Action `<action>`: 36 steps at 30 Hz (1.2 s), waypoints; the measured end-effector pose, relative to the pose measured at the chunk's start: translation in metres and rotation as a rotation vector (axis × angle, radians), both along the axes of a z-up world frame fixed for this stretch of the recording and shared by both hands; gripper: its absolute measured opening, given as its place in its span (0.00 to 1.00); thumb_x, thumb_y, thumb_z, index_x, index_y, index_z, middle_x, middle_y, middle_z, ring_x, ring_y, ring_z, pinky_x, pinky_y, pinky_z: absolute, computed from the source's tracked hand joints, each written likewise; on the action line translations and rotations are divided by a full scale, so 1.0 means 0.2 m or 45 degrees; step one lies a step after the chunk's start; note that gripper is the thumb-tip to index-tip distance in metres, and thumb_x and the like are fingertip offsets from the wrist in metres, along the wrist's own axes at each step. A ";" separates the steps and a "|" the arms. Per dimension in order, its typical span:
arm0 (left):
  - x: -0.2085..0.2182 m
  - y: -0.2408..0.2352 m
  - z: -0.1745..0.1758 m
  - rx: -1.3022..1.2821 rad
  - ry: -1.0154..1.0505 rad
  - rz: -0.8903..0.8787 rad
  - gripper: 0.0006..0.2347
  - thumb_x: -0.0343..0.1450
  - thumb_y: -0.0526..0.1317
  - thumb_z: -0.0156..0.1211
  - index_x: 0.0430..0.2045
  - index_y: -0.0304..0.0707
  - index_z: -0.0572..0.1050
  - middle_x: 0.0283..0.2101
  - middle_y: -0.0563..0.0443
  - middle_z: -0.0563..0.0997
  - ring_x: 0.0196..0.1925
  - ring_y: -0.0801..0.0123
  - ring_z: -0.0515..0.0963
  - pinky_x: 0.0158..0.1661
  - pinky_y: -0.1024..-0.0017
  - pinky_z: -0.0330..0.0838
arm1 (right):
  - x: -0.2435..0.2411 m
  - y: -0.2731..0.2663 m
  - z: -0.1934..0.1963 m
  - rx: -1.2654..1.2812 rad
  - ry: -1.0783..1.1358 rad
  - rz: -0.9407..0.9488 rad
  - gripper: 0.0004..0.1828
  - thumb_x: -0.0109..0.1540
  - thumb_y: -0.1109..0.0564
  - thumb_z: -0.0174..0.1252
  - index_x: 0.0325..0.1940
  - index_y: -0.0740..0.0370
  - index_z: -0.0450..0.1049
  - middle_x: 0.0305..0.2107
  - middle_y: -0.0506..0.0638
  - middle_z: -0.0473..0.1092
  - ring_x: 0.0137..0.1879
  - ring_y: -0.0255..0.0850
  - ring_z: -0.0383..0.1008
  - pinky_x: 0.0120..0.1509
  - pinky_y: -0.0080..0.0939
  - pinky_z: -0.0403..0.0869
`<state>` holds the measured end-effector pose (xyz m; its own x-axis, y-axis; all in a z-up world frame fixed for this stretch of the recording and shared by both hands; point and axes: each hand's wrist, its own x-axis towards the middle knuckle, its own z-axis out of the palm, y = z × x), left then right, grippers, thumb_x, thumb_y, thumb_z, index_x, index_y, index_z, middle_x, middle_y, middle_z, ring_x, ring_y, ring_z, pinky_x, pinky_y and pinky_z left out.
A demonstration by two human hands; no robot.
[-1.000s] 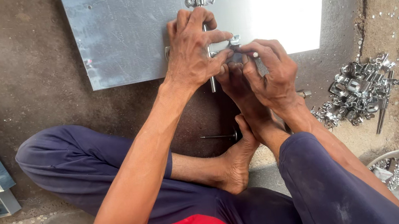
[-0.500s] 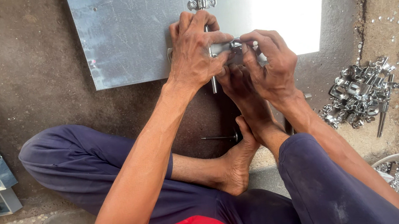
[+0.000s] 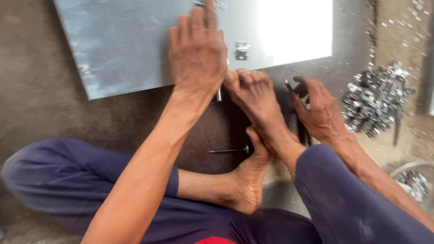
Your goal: The person fits a sliding latch onto a metal panel, using a hammer to drive a pin through the hinge components while holding the pieces in place.
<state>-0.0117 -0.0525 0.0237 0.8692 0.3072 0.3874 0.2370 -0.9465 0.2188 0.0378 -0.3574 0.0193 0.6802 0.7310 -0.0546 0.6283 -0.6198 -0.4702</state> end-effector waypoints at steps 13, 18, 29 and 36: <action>-0.71 0.00 -0.24 -0.849 0.285 -0.236 0.19 0.71 0.43 0.65 0.55 0.41 0.74 0.39 0.50 0.81 0.40 0.64 0.79 0.42 0.67 0.73 | 0.05 0.23 0.00 0.253 -0.288 -0.134 0.07 0.67 0.58 0.67 0.45 0.63 0.78 0.34 0.51 0.74 0.37 0.40 0.72 0.39 0.42 0.72; -0.66 0.03 -0.20 -2.388 -0.387 0.755 0.24 0.69 0.55 0.64 0.39 0.25 0.75 0.33 0.42 0.85 0.31 0.66 0.85 0.28 0.72 0.79 | 0.02 0.02 -0.11 0.175 -0.400 -0.287 0.14 0.63 0.55 0.67 0.47 0.65 0.75 0.41 0.54 0.74 0.46 0.46 0.74 0.46 0.45 0.75; -0.44 0.09 0.20 -2.309 -0.345 0.552 0.23 0.69 0.50 0.64 0.40 0.19 0.75 0.38 0.33 0.83 0.34 0.54 0.86 0.34 0.60 0.84 | 0.26 0.18 0.13 1.325 1.025 -1.190 0.14 0.65 0.52 0.62 0.28 0.58 0.70 0.22 0.47 0.70 0.27 0.37 0.70 0.32 0.36 0.72; -0.52 -0.01 -0.15 -2.715 -0.490 0.559 0.21 0.70 0.41 0.66 0.40 0.08 0.71 0.45 0.21 0.81 0.49 0.39 0.86 0.49 0.53 0.86 | 0.30 0.04 -0.27 1.216 1.065 -1.286 0.14 0.63 0.55 0.69 0.40 0.68 0.73 0.25 0.48 0.71 0.28 0.35 0.73 0.33 0.36 0.77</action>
<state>-0.1157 -0.0550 -0.0057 0.6330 0.4816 -0.6062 0.0098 0.7779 0.6283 0.0979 -0.3495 -0.0353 0.8937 0.0113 -0.4486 -0.4473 0.1037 -0.8884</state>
